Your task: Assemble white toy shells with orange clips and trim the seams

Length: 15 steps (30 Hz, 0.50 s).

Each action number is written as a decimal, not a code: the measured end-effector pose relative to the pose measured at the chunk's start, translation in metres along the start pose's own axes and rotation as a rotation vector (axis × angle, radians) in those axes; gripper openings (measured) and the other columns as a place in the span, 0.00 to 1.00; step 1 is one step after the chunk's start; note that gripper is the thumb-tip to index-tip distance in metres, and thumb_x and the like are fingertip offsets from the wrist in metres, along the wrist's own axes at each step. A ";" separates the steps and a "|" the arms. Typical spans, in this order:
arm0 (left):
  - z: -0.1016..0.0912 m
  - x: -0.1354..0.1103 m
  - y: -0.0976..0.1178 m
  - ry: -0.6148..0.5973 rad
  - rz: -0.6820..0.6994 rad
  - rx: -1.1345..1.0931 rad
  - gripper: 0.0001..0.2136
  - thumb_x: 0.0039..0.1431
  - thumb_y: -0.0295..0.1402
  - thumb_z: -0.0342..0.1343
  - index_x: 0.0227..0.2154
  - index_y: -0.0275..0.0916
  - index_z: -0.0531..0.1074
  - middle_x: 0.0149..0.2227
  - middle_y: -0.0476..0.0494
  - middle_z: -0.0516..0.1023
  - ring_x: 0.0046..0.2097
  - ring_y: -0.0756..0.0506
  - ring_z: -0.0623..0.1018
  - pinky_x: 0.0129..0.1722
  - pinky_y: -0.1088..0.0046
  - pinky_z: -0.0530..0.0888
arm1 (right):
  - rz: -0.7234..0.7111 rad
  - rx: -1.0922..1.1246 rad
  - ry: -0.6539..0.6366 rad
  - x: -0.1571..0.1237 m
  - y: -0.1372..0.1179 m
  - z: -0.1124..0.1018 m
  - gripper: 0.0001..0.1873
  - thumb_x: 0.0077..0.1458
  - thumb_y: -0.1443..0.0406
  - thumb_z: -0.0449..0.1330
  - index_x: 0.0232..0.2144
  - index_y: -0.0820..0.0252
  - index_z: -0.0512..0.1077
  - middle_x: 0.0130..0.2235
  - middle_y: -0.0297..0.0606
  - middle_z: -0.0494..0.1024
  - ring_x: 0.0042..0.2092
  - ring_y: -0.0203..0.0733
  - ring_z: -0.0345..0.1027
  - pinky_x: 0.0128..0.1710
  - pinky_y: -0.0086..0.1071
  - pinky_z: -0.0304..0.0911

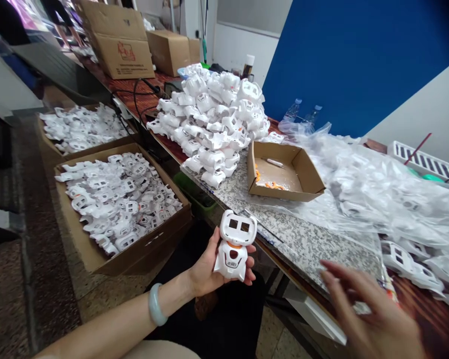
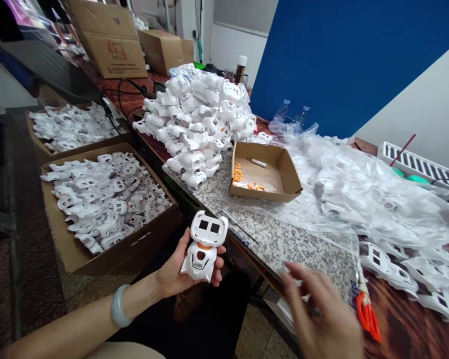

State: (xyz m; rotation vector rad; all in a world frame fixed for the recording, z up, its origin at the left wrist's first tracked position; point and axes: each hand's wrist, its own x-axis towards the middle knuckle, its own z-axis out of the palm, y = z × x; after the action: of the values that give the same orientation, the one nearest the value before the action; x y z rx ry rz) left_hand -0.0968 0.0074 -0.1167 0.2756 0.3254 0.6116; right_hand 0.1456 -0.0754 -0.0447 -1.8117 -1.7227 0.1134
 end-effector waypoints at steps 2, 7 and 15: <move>0.005 -0.001 0.003 0.057 0.051 -0.006 0.41 0.56 0.61 0.32 0.45 0.24 0.72 0.35 0.33 0.76 0.37 0.39 0.77 0.40 0.63 0.70 | -0.081 0.101 -0.143 0.002 -0.035 0.023 0.13 0.54 0.55 0.58 0.40 0.53 0.72 0.30 0.35 0.74 0.26 0.35 0.67 0.24 0.26 0.64; 0.016 -0.009 0.014 0.166 0.151 -0.047 0.36 0.60 0.56 0.33 0.44 0.27 0.73 0.41 0.32 0.77 0.41 0.42 0.76 0.41 0.65 0.70 | -0.053 0.329 -0.339 0.005 -0.072 0.079 0.14 0.55 0.54 0.57 0.38 0.56 0.72 0.27 0.34 0.73 0.24 0.35 0.66 0.23 0.25 0.62; 0.011 -0.019 0.037 0.137 0.228 -0.097 0.35 0.59 0.56 0.38 0.48 0.27 0.71 0.44 0.33 0.77 0.45 0.42 0.75 0.47 0.67 0.67 | 0.074 0.633 -0.409 0.025 -0.095 0.110 0.18 0.55 0.51 0.55 0.28 0.59 0.71 0.23 0.32 0.69 0.25 0.34 0.62 0.25 0.24 0.59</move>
State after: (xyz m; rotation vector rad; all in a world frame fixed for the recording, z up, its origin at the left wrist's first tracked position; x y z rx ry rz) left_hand -0.1265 0.0240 -0.0900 0.1791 0.3980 0.8712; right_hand 0.0145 -0.0157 -0.0769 -1.4262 -1.6197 1.0013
